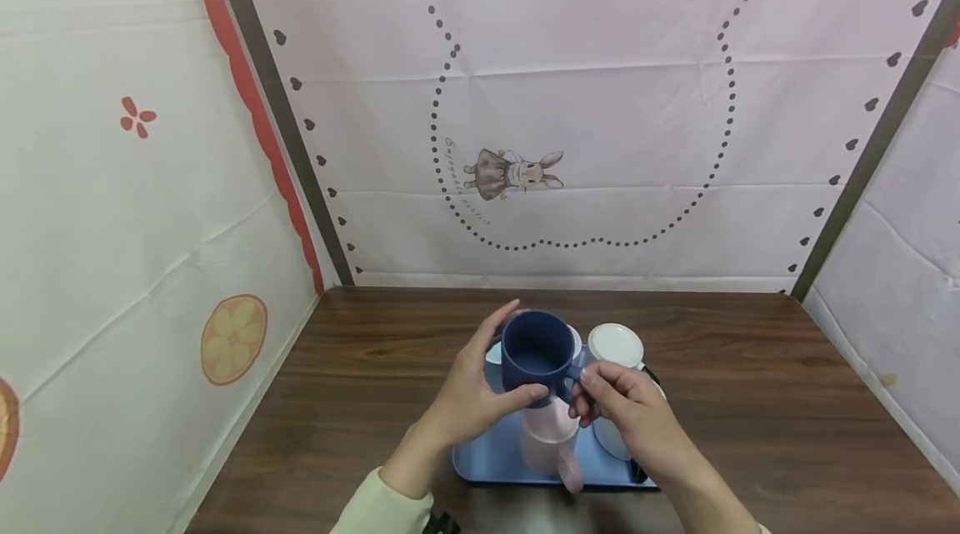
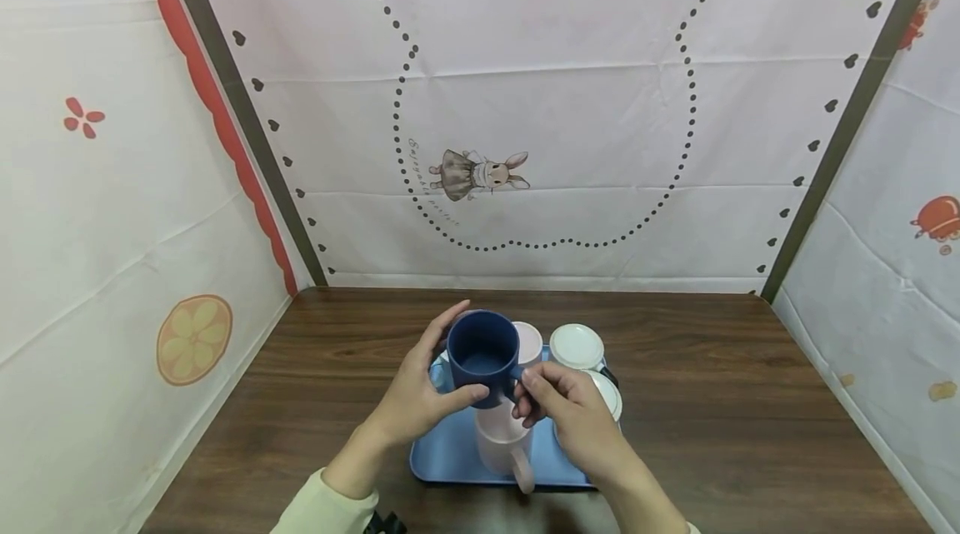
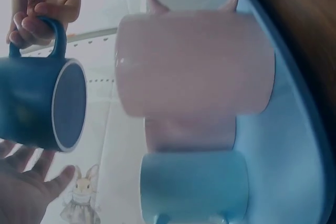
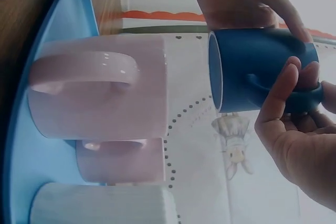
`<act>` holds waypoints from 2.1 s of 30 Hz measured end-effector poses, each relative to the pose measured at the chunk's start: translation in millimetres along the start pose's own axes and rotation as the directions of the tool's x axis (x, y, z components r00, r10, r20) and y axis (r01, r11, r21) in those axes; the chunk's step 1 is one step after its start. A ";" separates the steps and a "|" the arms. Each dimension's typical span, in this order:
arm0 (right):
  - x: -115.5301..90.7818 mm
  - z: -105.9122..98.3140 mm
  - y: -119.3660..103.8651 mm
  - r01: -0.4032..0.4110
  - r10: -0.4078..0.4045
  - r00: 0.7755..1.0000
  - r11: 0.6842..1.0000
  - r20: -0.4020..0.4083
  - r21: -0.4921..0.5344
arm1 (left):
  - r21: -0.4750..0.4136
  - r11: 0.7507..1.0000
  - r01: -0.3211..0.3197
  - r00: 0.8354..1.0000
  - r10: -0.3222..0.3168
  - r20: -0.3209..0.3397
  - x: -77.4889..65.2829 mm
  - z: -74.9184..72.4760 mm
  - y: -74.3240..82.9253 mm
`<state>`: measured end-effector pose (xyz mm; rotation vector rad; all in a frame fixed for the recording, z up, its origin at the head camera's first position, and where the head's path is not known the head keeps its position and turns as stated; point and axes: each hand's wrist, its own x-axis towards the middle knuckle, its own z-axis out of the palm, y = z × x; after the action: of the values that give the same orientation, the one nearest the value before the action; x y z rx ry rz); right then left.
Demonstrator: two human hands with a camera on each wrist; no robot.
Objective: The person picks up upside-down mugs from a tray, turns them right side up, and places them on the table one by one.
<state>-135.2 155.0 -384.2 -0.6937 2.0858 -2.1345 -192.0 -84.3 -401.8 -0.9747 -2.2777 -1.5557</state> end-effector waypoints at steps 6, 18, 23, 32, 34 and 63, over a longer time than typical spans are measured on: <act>8.6 -2.8 -4.9 -0.013 0.013 1.000 1.000 -0.011 -0.028 | 0.060 0.996 0.061 0.998 -0.060 -0.020 -1.5 -8.1 -3.0; 24.1 -29.4 -15.2 -0.015 0.015 0.995 1.000 -0.100 0.001 | 0.142 0.975 0.169 0.985 -0.171 -0.003 0.1 -13.3 -6.2; 25.8 -49.8 -19.0 -0.040 0.046 0.988 0.998 -0.146 0.039 | 0.183 0.962 0.205 0.976 -0.214 0.034 2.8 -13.0 -7.9; 30.5 -91.4 -20.4 -0.047 0.064 0.970 0.996 -0.233 0.079 | 0.240 0.940 0.240 0.962 -0.264 0.074 4.6 -10.2 -8.2; 31.8 -100.4 -18.1 -0.044 0.065 0.967 0.995 -0.246 0.090 | 0.252 0.937 0.241 0.960 -0.269 0.081 4.3 -9.2 -8.2; 45.0 -181.5 65.3 -0.222 0.333 0.764 0.940 -0.553 0.260 | 0.271 0.933 0.238 0.953 -0.279 0.122 2.5 -5.7 -10.8</act>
<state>-258.8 302.8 -430.3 0.3533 2.0097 -2.5213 -201.6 -90.7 -406.2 -0.7792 -2.7297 -1.2657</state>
